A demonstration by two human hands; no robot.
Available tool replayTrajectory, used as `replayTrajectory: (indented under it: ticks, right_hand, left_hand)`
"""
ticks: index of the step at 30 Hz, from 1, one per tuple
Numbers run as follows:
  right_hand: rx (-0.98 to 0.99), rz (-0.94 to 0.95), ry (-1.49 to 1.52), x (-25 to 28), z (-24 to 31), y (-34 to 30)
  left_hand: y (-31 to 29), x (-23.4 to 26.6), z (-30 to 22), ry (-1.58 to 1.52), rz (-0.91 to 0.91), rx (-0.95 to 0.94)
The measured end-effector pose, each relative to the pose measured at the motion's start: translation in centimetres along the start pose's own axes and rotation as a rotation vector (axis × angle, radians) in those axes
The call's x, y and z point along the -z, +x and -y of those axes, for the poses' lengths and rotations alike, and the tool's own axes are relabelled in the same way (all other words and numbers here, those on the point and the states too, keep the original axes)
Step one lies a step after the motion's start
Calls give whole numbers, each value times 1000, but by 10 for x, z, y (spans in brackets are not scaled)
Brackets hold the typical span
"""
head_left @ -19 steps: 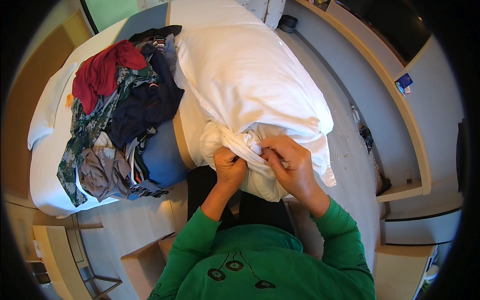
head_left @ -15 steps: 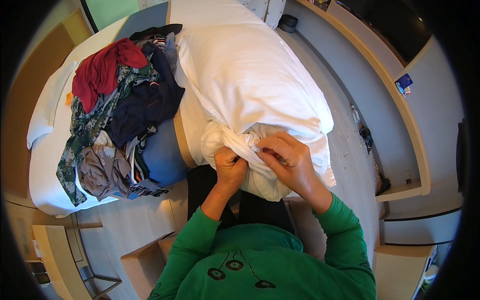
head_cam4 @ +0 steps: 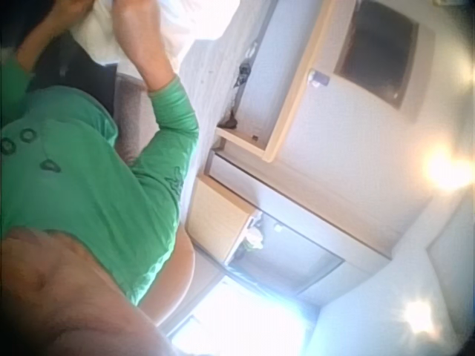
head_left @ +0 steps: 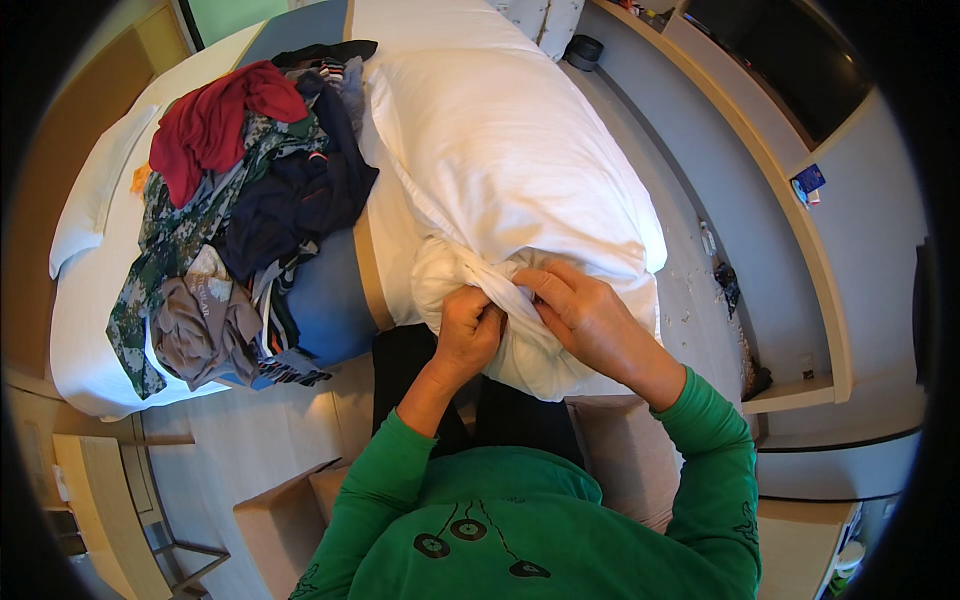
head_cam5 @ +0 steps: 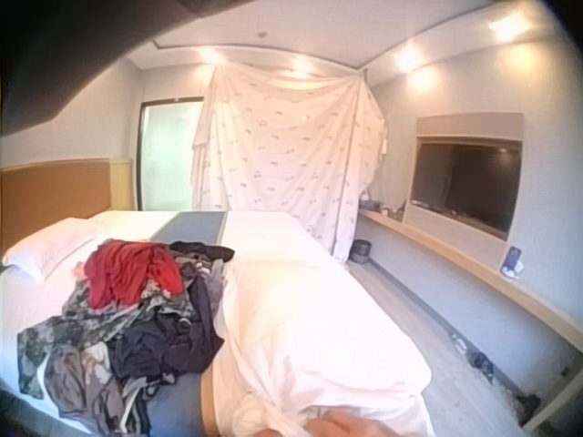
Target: The person inserts a white pillow into a white pillowcase on a bed. They align the pillow with the case opening, push the pillow inside, and then repeatedly adjust and smooth the case around the pillow to fit it properly.
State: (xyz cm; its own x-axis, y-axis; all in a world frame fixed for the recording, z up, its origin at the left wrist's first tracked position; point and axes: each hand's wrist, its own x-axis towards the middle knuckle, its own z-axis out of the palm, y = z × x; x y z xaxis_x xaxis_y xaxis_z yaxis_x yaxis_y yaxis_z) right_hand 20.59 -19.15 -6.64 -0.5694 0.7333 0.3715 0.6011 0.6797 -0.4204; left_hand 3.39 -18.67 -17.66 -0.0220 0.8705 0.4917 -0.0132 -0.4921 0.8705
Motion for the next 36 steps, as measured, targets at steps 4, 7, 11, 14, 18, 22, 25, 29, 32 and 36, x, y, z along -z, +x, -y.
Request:
replayTrajectory:
  ticks: [4,7,11,14,18,22,25,29,32,36]
  right_hand:
    - [58,-23,10,-5,-7,3]
    - [126,-38,-71,-10,-12,1]
    - [166,-24,-125,-15,-17,-1]
    - [236,-8,-196,-19,-19,0]
    - [251,-76,-146,-20,-18,1]
    - [261,-137,-155,-21,-14,1]
    - [224,-131,-104,-25,-9,4]
    - [122,-156,162,-28,-7,13]
    - [65,-123,255,-25,-6,15]
    - [57,-108,191,-24,-1,9]
  left_hand:
    - [-7,-2,1,-6,6,71]
    - [-12,-10,5,28,-63,30]
    - [-14,-12,11,-86,-88,106]
    - [-13,-9,9,-50,-71,162]
    - [-10,-4,-10,-290,-91,284]
    - [-4,17,-41,-860,-73,537]
    - [7,14,-58,-666,-90,636]
    - [15,-9,-68,-630,-332,460]
    - [13,-1,-69,-429,-265,446]
    - [5,20,-66,-420,-87,537]
